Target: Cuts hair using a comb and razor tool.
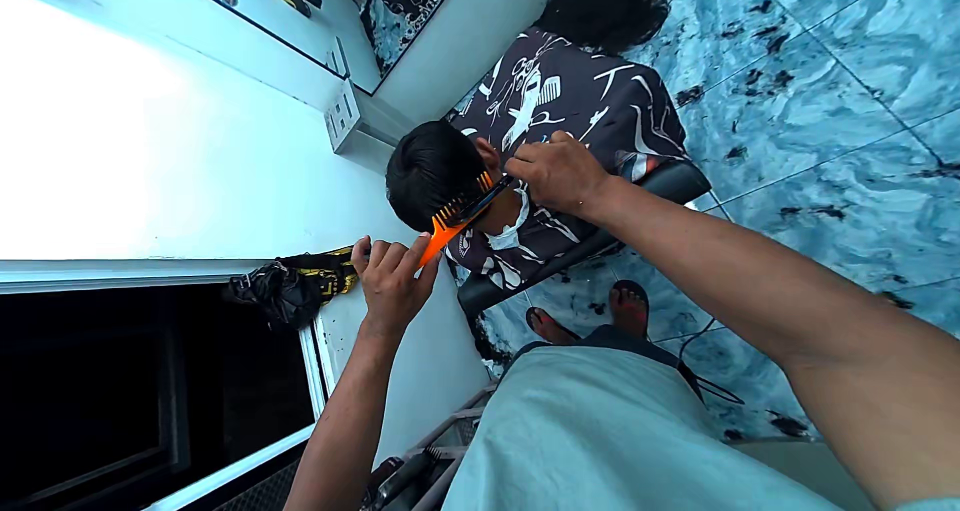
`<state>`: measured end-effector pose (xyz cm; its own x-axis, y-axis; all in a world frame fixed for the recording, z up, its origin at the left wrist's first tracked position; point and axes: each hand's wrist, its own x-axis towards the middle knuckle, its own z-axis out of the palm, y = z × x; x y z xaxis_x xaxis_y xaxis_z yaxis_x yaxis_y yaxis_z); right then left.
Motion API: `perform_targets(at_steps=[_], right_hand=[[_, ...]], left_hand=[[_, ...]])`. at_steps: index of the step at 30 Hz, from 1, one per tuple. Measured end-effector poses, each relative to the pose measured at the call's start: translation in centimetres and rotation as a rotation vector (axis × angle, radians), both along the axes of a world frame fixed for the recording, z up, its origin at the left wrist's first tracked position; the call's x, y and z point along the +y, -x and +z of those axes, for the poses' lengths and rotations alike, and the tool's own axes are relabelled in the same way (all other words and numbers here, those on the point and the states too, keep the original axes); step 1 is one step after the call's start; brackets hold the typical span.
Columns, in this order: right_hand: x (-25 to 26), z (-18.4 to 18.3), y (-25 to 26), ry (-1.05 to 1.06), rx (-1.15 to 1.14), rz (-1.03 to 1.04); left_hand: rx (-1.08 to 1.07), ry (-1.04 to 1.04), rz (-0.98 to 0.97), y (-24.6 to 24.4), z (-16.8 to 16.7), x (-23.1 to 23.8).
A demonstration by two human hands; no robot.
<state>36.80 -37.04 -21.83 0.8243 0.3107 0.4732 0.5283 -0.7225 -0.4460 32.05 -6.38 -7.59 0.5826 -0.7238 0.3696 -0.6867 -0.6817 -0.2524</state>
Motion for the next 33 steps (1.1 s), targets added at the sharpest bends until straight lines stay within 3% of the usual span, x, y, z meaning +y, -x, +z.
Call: perform_targets(at_steps=[16,21,23,28,33], right_hand=[[1.4,-0.8,0.4,-0.055,-0.006,-0.025],[0.4,-0.6,0.2,-0.190,0.139,-0.102],[-0.8,-0.2,-0.2,-0.212,0.245,-0.138],[-2.1,1.3,-0.4,0.057,0.274,0.131],[-2.1,3.3,-2.1,-0.059,0.356,0.242]], left_hand=[[-0.025,0.021,0.000,0.4,-0.7,-0.2],[0.301,-0.033,0.007,1.6,-2.4,1.1],[0.308,-0.024,0.028,1.4,-2.8,2.0],[0.137,0.072,0.092,-0.7,0.1,1.3],[0.090,0.097,0.060,-2.1,2.3,0.1]])
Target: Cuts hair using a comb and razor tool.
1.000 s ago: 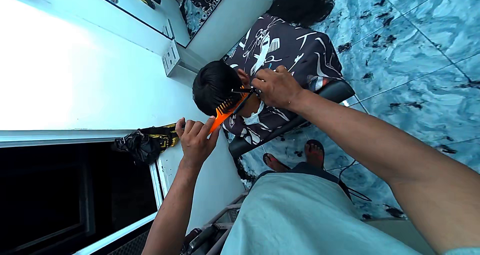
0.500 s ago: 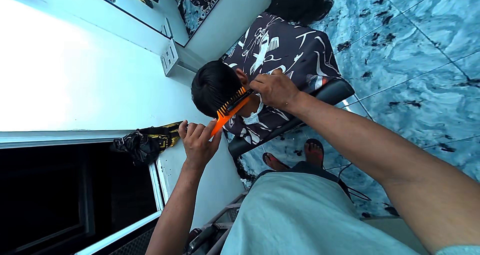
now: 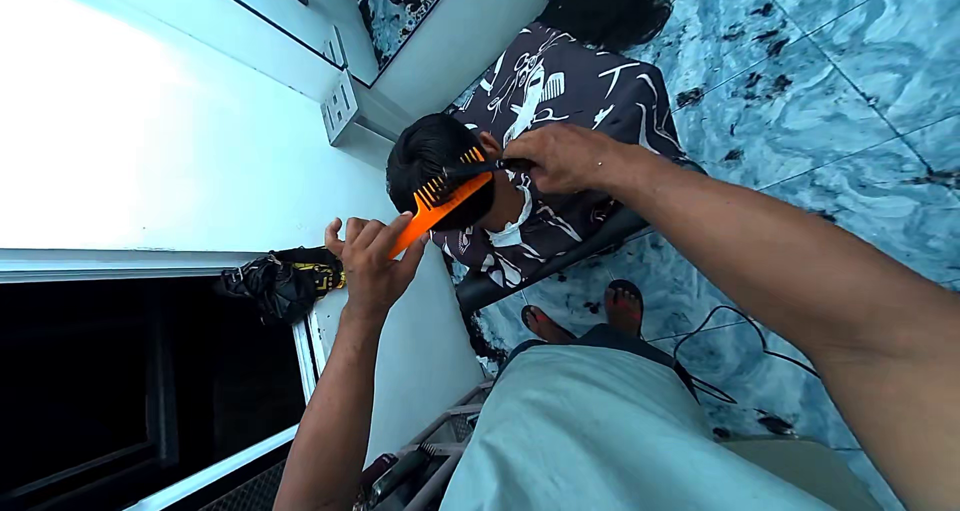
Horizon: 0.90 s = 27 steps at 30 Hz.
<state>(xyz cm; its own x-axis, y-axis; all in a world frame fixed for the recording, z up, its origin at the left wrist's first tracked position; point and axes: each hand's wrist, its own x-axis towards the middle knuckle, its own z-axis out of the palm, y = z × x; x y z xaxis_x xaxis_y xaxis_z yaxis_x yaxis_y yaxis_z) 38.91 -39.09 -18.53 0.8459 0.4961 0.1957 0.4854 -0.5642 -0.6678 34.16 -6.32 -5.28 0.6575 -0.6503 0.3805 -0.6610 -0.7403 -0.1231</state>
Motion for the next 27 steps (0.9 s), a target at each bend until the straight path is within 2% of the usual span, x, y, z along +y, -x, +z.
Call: perform_targets(at_steps=[5,12,27], right_hand=[[-0.3,0.8,-0.7,0.084,-0.028,0.042],[-0.4,1.8,-0.8,0.035,-0.046,0.043],[-0.4,3.4,-0.5,0.119,-0.008,-0.064]], left_hand=[[-0.019,-0.012,-0.017,-0.5,0.7,-0.7],[-0.043,-0.021,-0.038,-0.8,1.4,-1.2],[-0.076,-0.056,-0.084,-2.3,2.8,-1.5]])
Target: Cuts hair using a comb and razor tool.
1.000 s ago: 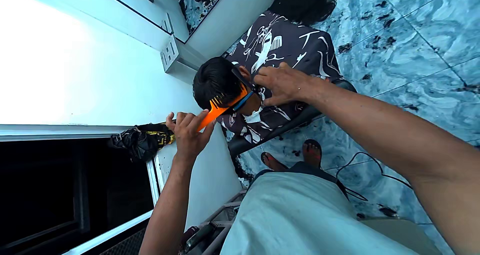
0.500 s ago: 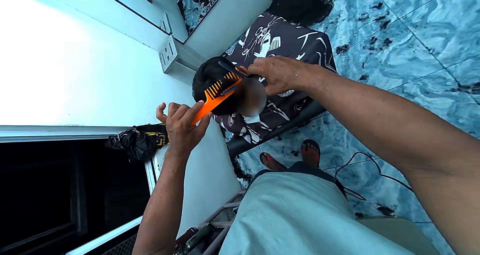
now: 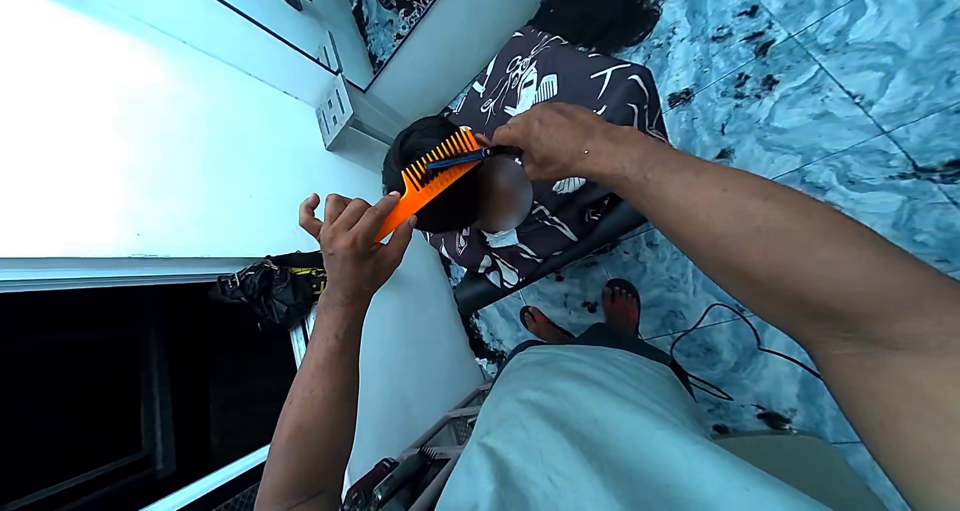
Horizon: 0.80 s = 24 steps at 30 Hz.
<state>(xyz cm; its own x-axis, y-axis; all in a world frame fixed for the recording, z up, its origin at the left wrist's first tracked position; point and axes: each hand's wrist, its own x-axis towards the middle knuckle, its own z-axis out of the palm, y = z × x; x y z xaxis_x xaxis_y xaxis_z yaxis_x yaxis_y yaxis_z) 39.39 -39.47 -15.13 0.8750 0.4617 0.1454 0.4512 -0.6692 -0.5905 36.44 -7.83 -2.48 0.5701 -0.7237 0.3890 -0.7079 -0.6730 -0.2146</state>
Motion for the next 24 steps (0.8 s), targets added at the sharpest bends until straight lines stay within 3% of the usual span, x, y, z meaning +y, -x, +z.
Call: perform_targets(at_steps=[3,6,8,10,13,15,19,24], right_hand=[[-0.1,-1.1,0.0,-0.091,-0.032,0.010],[-0.1,-2.9,0.3,-0.346,0.005,-0.144],[-0.3,-4.0,0.7,-0.470,0.072,-0.265],[-0.7,-5.3,1.3,-0.515,0.182,-0.331],[-0.8,-7.3,2.2,-0.491,0.227,-0.351],[-0.6,-7.9,2.7,-0.364,0.154,-0.307],[0.7,-7.8,3.4,-0.006,-0.177,-0.152],[2.1,-6.9,2.8,-0.055,-0.240,-0.092]], left_hand=[[-0.008,0.042,0.140,-0.3,0.2,-0.6],[0.302,0.312,0.519,-0.3,0.2,-3.2],[0.605,0.551,0.569,0.8,-1.0,-4.4],[0.703,0.417,0.503,3.3,-3.6,-3.6],[0.517,-0.004,0.245,6.1,-8.6,0.9],[0.331,-0.127,0.118,6.9,-9.9,3.1],[0.084,-0.085,0.053,5.9,-8.2,3.5],[-0.016,-0.019,0.040,4.5,-6.3,2.2]])
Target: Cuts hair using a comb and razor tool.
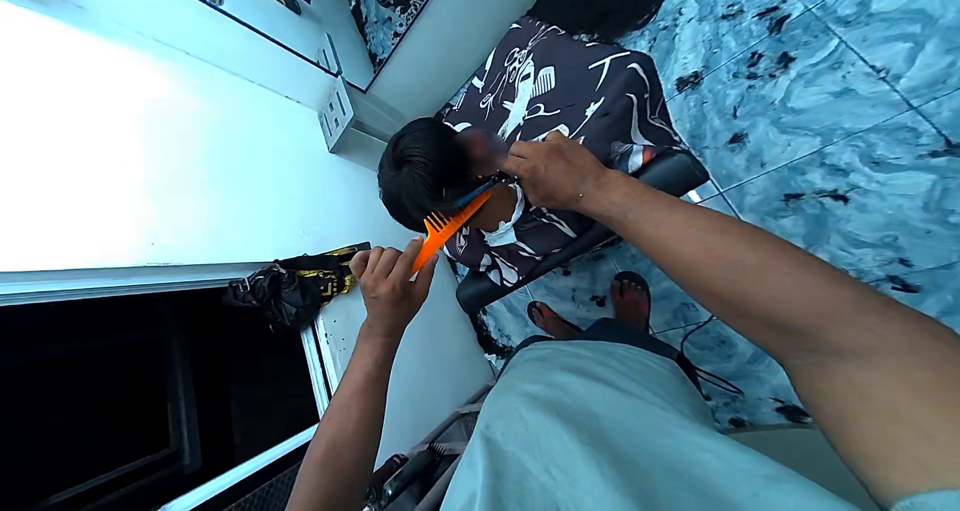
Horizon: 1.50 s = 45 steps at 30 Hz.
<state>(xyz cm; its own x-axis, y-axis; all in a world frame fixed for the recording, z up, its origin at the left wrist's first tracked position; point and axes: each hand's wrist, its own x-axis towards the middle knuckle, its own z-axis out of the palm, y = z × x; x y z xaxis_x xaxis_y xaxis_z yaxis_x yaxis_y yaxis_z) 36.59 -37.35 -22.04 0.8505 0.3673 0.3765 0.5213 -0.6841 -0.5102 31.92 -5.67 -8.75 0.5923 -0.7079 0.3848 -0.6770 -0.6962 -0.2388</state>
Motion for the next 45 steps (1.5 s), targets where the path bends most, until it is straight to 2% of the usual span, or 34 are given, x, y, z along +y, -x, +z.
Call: perform_targets(at_steps=[24,26,28,30,34,37,40,45], right_hand=[[-0.2,1.6,-0.7,-0.002,0.048,0.010],[-0.2,1.7,-0.7,-0.016,0.044,0.001],[-0.1,1.3,-0.8,-0.088,0.048,-0.038],[-0.3,0.7,-1.0,-0.157,0.100,-0.092],[-0.7,-1.2,-1.0,-0.049,-0.031,-0.118],[-0.1,-1.6,-1.0,0.026,-0.127,-0.058],[0.6,-1.4,-1.0,0.003,-0.162,-0.072],[0.9,-1.1,-0.7,-0.041,-0.073,-0.054]], left_hand=[[-0.044,0.026,-0.014,-0.5,0.9,-1.2],[0.048,-0.013,-0.015,-0.1,0.6,-1.1],[0.233,-0.087,-0.023,0.5,-0.4,-0.3],[0.349,-0.055,-0.018,1.0,-2.0,0.8],[0.175,0.066,0.019,1.6,-3.3,1.2],[0.053,0.062,0.034,1.5,-2.7,0.6],[0.011,0.052,0.025,1.4,-2.3,0.3],[-0.013,0.057,0.010,1.2,-2.2,0.1]])
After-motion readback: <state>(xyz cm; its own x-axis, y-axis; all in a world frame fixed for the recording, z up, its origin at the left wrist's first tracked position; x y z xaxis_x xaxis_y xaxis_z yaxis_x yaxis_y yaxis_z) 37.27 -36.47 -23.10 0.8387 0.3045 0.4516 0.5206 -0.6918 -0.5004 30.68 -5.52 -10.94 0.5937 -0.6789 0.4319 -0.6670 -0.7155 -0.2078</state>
